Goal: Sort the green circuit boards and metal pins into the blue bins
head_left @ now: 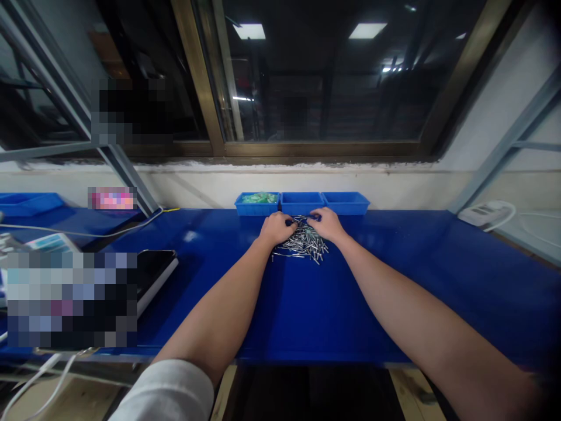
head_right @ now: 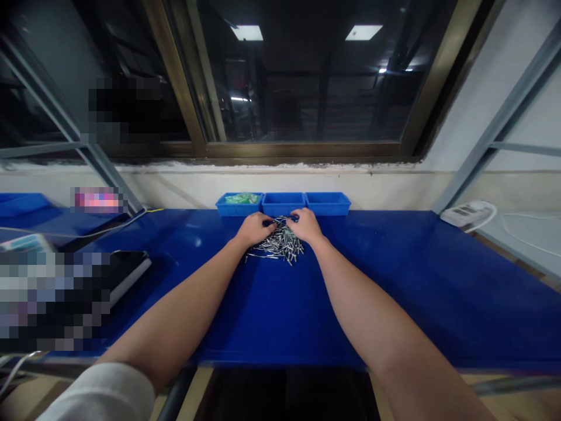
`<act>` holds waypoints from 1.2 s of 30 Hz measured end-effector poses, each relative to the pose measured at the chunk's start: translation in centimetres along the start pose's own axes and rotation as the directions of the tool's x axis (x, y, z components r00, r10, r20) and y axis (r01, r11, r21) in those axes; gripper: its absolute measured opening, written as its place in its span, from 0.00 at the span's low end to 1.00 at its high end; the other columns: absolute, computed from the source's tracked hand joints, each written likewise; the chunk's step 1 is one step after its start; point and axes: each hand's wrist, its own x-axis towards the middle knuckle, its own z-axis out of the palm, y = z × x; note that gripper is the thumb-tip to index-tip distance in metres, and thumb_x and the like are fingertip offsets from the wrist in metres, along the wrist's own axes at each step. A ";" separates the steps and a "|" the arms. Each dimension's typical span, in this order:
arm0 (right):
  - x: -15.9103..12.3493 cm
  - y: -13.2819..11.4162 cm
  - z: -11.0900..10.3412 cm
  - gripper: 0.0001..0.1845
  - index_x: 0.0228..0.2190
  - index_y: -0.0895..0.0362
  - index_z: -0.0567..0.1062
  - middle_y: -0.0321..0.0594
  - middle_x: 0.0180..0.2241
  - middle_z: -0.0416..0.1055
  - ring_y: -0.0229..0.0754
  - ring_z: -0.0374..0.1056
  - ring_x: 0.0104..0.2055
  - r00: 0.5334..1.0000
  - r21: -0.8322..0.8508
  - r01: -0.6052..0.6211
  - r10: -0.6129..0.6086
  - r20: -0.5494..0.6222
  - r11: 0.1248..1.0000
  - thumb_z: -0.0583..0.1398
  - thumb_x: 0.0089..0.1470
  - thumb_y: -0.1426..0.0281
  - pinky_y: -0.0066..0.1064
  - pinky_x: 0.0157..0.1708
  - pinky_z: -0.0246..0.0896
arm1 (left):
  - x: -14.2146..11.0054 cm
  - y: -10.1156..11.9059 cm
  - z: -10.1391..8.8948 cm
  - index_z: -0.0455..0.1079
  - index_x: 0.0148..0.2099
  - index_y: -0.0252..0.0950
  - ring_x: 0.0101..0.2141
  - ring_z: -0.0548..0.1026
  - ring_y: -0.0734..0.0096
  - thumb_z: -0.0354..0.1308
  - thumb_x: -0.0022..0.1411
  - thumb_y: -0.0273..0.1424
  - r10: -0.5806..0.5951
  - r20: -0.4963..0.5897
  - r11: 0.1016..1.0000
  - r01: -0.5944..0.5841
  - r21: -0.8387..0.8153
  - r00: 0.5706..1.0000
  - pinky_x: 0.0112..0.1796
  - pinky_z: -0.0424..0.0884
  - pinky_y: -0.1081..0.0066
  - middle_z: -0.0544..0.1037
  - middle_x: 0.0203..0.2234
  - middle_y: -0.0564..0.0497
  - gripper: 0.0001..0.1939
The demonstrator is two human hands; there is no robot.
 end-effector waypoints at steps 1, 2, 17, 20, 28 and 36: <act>0.0 0.0 0.2 0.16 0.36 0.57 0.78 0.44 0.35 0.72 0.44 0.66 0.40 0.998 -0.025 0.021 -0.020 0.052 0.999 0.60 0.46 0.62 0.34 0.44 0.59 | 0.0 0.0 0.0 0.76 0.42 0.40 0.43 0.72 0.63 0.51 0.57 0.43 0.013 0.002 1.000 -0.013 0.002 1.000 0.46 0.66 0.68 0.77 0.39 0.48 0.18; -0.1 0.0 0.3 0.15 0.34 0.56 0.78 0.43 0.35 0.72 0.44 0.66 0.40 0.995 -0.049 0.045 -0.040 0.096 0.998 0.60 0.46 0.61 0.34 0.44 0.59 | 0.0 0.0 0.1 0.76 0.42 0.41 0.43 0.72 0.63 0.51 0.57 0.43 0.024 0.004 1.000 -0.024 0.001 1.000 0.46 0.66 0.68 0.77 0.39 0.49 0.18; -0.4 -0.5 -0.1 0.09 0.28 0.56 0.78 0.39 0.29 0.75 0.40 0.68 0.30 0.984 0.041 0.038 -0.045 0.174 0.998 0.60 0.48 0.65 0.29 0.31 0.58 | 0.1 -0.1 0.3 0.76 0.41 0.40 0.41 0.73 0.66 0.50 0.59 0.41 0.112 0.020 0.993 -0.111 -0.035 0.993 0.45 0.66 0.70 0.78 0.37 0.49 0.17; -0.4 -0.5 0.0 0.07 0.28 0.56 0.77 0.39 0.28 0.75 0.40 0.67 0.30 0.985 0.064 0.079 -0.088 0.148 0.995 0.59 0.49 0.67 0.29 0.31 0.58 | 0.0 0.0 0.2 0.75 0.43 0.40 0.41 0.72 0.66 0.50 0.60 0.40 0.122 0.014 0.992 -0.121 -0.047 0.992 0.45 0.66 0.70 0.77 0.39 0.49 0.16; -0.6 -1.2 -0.3 0.08 0.29 0.57 0.76 0.39 0.29 0.74 0.38 0.67 0.31 0.990 0.176 0.136 -0.142 0.019 0.975 0.57 0.51 0.69 0.28 0.33 0.58 | -0.2 0.4 -0.1 0.75 0.39 0.42 0.42 0.71 0.66 0.50 0.61 0.37 0.127 -0.021 0.989 -0.128 -0.075 0.992 0.46 0.62 0.65 0.77 0.38 0.51 0.13; -0.6 -1.3 -0.3 0.16 0.24 0.58 0.73 0.37 0.21 0.71 0.37 0.63 0.25 0.993 0.177 0.085 -0.098 0.069 0.981 0.53 0.54 0.62 0.28 0.29 0.57 | -0.1 0.4 -0.1 0.74 0.37 0.40 0.41 0.72 0.66 0.49 0.62 0.34 0.137 -0.049 0.987 -0.141 -0.079 0.989 0.45 0.60 0.64 0.78 0.37 0.51 0.12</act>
